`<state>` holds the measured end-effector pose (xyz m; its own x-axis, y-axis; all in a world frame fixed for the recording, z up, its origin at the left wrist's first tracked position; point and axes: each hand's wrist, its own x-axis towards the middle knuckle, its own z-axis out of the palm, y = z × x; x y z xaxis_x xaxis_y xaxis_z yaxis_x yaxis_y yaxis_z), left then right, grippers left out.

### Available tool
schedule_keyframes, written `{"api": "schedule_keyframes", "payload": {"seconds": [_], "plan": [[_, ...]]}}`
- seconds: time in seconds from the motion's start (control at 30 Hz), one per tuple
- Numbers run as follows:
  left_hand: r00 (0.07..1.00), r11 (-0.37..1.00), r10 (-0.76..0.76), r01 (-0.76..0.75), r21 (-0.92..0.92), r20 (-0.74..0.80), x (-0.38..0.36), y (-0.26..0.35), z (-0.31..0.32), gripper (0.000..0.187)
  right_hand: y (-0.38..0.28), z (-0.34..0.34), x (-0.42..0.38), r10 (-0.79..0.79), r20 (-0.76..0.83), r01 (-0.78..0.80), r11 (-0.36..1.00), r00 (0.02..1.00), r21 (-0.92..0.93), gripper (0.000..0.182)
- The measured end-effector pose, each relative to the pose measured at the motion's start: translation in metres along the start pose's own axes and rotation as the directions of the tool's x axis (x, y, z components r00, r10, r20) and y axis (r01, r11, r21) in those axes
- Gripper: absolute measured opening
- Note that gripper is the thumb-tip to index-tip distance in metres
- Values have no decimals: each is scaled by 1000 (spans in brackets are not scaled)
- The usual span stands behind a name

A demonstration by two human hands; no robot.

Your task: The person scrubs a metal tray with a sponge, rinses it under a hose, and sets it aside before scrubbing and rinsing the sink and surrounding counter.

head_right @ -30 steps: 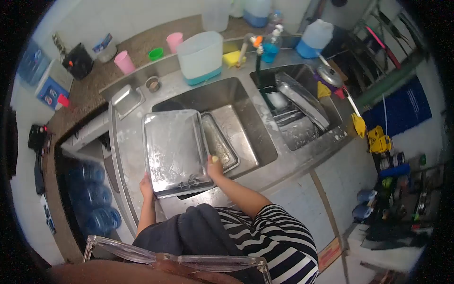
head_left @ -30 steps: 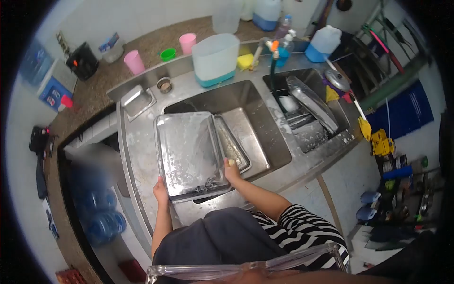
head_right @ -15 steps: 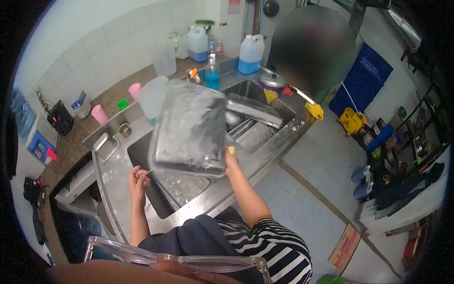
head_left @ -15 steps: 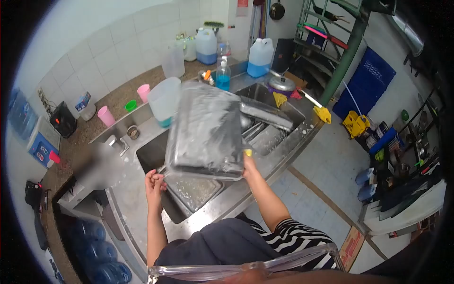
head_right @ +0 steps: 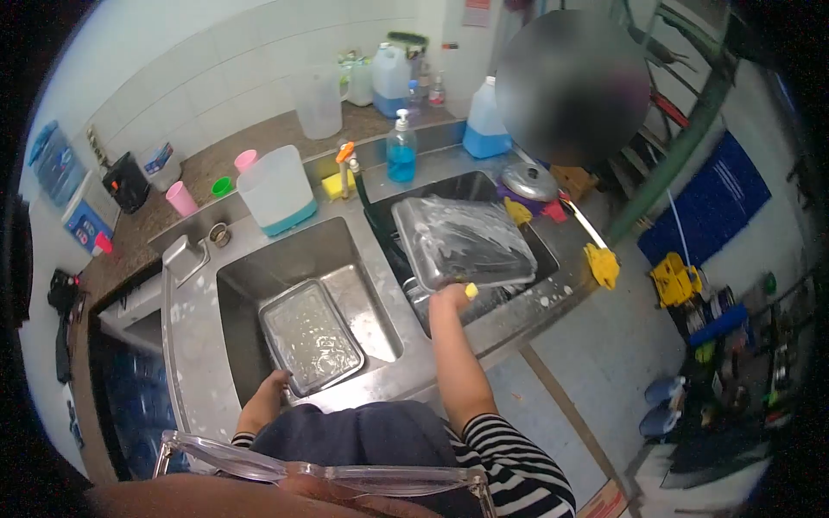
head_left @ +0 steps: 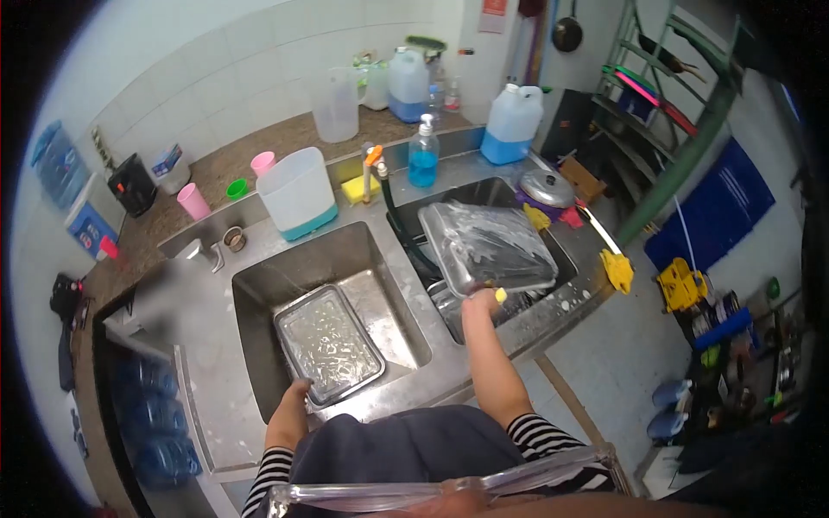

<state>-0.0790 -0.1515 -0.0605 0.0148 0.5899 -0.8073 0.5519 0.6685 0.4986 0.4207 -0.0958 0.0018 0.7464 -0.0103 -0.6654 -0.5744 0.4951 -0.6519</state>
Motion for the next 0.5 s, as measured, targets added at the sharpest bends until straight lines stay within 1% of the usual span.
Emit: {"api": "schedule_keyframes", "payload": {"seconds": [0.03, 0.07, 0.1, 0.13, 0.17, 0.2, 0.23, 0.27, 0.3, 0.33, 0.4, 0.43, 0.47, 0.5], "plan": [[997, 991, 59, -64, 121, 45, -41, -55, -11, 58, 37, 1, 58, 50, 95, -52, 998, 994, 26, 21], [988, 961, 114, -136, 240, 100, -86, 70, 9, 63, 55, 3, 87, 110, 120, -117, 992, 987, 56, 20], [989, 965, 115, -133, 225, 88, -105, 88, 14, 63, 32, 6, 50, 69, 119, -73, 997, 990, 32, 21], [1000, 983, -2, -1, 185, 13, -117, 104, 19, 56, -2, 8, -3, 26, 121, -28, 1000, 992, 10, 24], [991, 983, -121, 127, 132, -53, -118, 115, 21, 49, 0, 8, -2, 61, 195, -67, 998, 979, 23, 25], [991, 986, -120, 126, 110, -60, -92, 107, 18, 49, 2, 0, 4, 96, 269, -109, 994, 958, 32, 25], [930, 928, -352, 333, -165, -105, -60, 98, 18, 48, -2, -6, -2, 147, 289, -132, 989, 946, -74, 26], [820, 759, -568, 487, -431, -75, 30, 42, 19, 48, -9, -13, -7, 197, 304, -146, 973, 932, -181, 26], [819, 748, -570, 484, -454, -66, 45, 43, 19, 48, -9, -24, 4, 312, 391, -225, 941, 866, -253, 26], [828, 774, -554, 474, -420, -87, 59, 43, 16, 48, -11, -36, 13, 425, 460, -294, 897, 780, -331, 26], [843, 822, -521, 456, -340, -130, 85, 32, 8, 47, -16, -52, 16, 559, 556, -305, 819, 615, -486, 27], [851, 843, -504, 448, -297, -147, 97, 23, 5, 47, -16, -47, 10, 565, 557, -297, 813, 609, -500, 27], [859, 861, -486, 439, -257, -160, 108, -3, 4, 47, -25, -40, -8, 667, 471, -245, 692, 577, -678, 27], [866, 876, -469, 431, -218, -174, 116, -39, 9, 47, -34, -32, -28, 749, 364, -182, 536, 554, -825, 28]]}}
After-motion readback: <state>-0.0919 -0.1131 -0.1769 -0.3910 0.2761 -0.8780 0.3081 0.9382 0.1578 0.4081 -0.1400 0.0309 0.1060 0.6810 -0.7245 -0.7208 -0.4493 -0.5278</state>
